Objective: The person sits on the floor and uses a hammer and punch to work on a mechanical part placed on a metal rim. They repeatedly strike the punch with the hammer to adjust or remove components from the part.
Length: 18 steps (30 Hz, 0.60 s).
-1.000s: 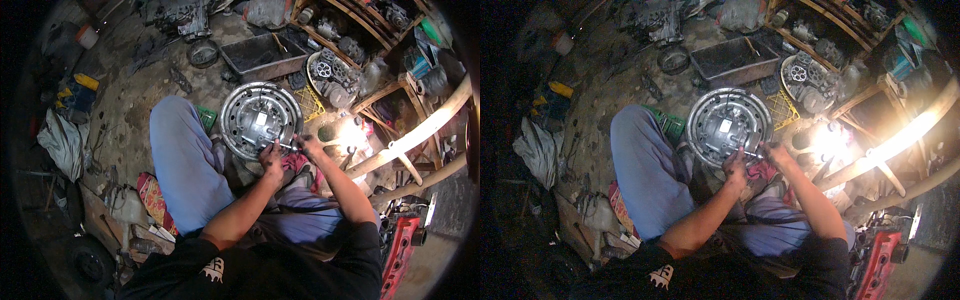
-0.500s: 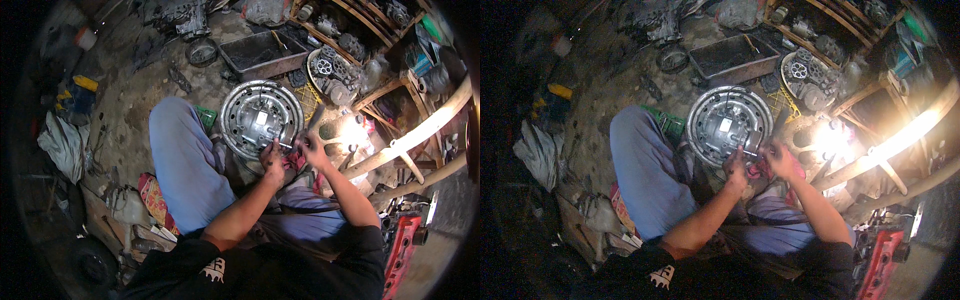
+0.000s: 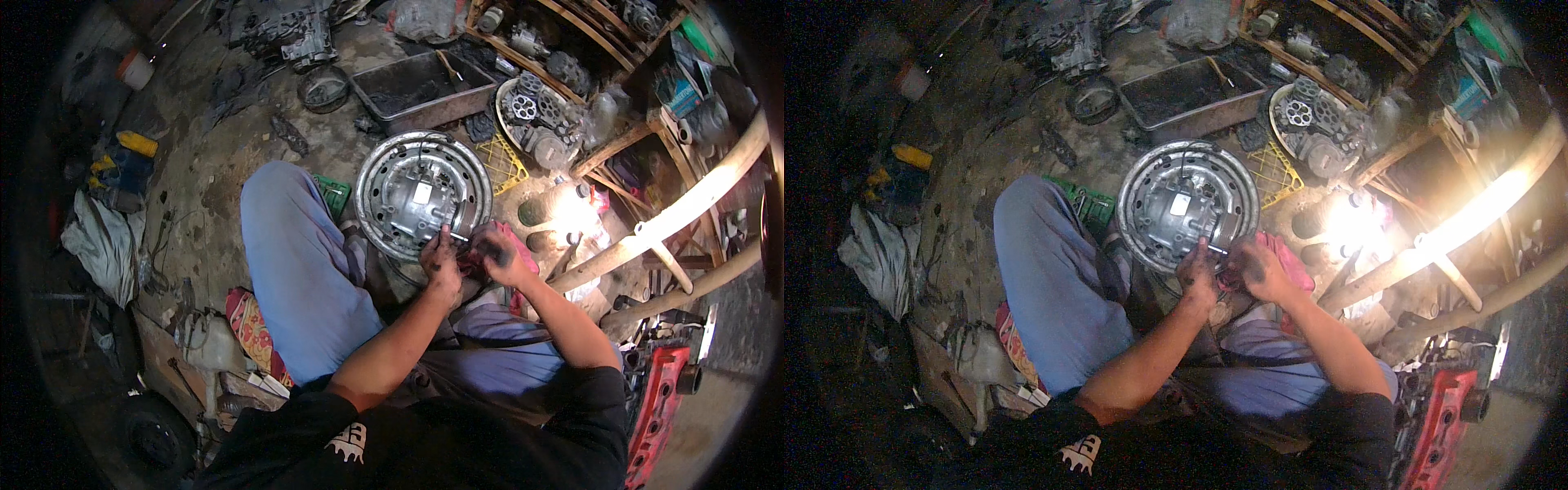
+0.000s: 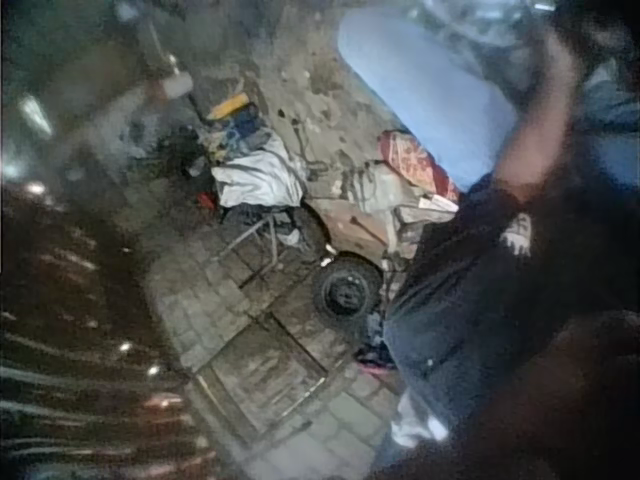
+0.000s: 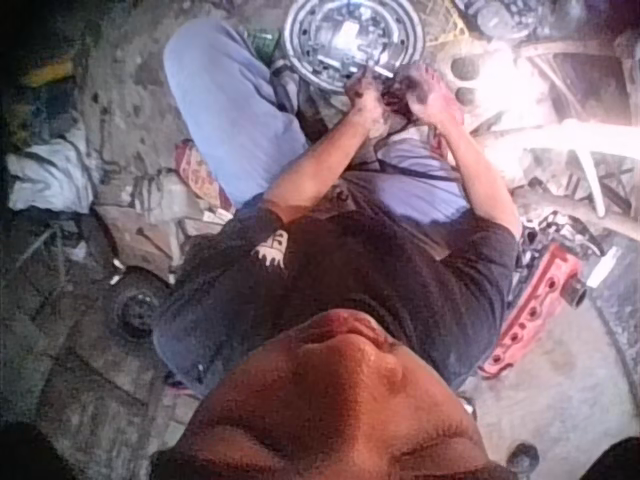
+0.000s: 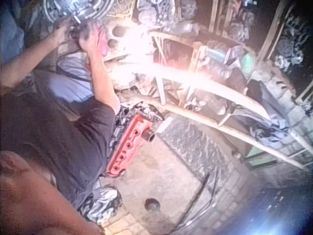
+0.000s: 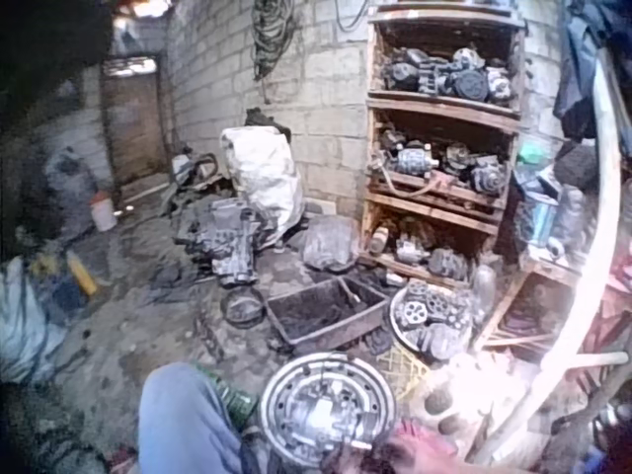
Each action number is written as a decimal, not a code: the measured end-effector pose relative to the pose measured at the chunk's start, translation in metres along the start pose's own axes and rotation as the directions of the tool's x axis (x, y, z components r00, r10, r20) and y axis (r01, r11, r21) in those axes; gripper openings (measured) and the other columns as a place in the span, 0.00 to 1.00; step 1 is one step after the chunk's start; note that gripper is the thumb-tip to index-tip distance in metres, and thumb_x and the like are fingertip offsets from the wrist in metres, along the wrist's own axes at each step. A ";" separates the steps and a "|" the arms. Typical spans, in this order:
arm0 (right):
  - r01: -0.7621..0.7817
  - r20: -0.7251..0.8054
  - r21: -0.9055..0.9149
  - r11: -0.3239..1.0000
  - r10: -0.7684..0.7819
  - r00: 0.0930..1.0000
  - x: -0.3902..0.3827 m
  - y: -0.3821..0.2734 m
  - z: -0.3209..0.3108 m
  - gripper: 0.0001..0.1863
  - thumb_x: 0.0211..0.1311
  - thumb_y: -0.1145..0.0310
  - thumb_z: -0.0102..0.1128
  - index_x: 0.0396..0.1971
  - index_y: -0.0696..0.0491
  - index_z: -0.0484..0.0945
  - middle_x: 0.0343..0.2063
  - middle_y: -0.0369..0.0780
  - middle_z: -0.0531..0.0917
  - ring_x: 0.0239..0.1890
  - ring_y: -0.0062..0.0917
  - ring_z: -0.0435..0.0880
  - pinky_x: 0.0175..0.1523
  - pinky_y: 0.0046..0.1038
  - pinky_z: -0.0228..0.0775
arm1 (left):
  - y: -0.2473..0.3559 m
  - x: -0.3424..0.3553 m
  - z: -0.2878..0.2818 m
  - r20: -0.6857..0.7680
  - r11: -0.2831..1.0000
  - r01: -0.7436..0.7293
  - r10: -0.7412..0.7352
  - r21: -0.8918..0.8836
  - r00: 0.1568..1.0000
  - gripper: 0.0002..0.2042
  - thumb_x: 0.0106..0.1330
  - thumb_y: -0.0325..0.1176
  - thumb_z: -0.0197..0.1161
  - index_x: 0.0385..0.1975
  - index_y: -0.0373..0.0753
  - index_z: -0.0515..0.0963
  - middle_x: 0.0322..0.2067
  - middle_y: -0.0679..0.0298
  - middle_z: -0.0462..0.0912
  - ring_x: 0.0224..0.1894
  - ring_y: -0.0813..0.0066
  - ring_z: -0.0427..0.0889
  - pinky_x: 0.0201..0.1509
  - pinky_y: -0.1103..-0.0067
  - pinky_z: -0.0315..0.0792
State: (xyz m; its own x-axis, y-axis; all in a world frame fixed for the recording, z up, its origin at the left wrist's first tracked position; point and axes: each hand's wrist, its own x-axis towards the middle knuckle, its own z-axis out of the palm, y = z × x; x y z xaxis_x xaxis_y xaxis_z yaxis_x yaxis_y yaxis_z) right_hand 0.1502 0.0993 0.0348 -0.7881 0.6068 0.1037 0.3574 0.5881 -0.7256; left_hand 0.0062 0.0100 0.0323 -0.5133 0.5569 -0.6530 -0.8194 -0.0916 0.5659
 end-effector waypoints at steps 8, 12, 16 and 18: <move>-0.527 -0.065 0.388 0.756 0.593 0.802 0.027 -0.009 0.012 0.17 0.64 0.61 0.63 0.43 0.59 0.75 0.35 0.39 0.80 0.42 0.28 0.80 0.52 0.30 0.71 | -0.006 0.009 -0.001 -0.083 0.999 -0.031 0.035 0.043 0.996 0.16 0.69 0.44 0.62 0.32 0.33 0.79 0.27 0.68 0.77 0.28 0.78 0.75 0.35 0.79 0.72; 0.022 0.002 -0.072 0.997 -0.022 1.000 -0.005 -0.003 -0.007 0.26 0.58 0.63 0.65 0.54 0.58 0.72 0.51 0.54 0.74 0.54 0.44 0.76 0.60 0.39 0.67 | 0.016 -0.021 0.015 -0.033 0.998 0.051 -0.051 0.022 0.998 0.17 0.68 0.46 0.62 0.34 0.35 0.79 0.27 0.68 0.78 0.29 0.79 0.76 0.34 0.80 0.72; 0.101 0.025 -0.152 0.983 -0.098 0.995 0.003 -0.013 -0.005 0.19 0.57 0.66 0.64 0.47 0.56 0.75 0.41 0.51 0.79 0.49 0.46 0.77 0.53 0.39 0.70 | 0.008 -0.009 0.007 -0.053 0.999 0.043 -0.044 -0.020 0.998 0.17 0.68 0.46 0.63 0.34 0.34 0.78 0.27 0.68 0.77 0.29 0.79 0.76 0.36 0.79 0.71; -0.204 -0.114 0.128 0.971 0.219 0.969 0.017 -0.017 -0.005 0.16 0.59 0.64 0.65 0.43 0.57 0.77 0.36 0.49 0.81 0.43 0.42 0.80 0.47 0.36 0.71 | 0.000 0.000 0.003 -0.070 0.999 -0.009 0.006 -0.035 0.998 0.17 0.68 0.46 0.63 0.33 0.34 0.78 0.27 0.67 0.77 0.29 0.78 0.75 0.36 0.78 0.71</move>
State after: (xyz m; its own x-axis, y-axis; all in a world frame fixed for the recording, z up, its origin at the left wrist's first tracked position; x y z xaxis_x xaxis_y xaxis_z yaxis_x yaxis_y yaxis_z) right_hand 0.1334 0.1019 0.0523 -0.6281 0.7779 0.0193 0.4436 0.3783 -0.8125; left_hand 0.0071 0.0125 0.0342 -0.5349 0.4972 -0.6832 -0.8234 -0.1255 0.5533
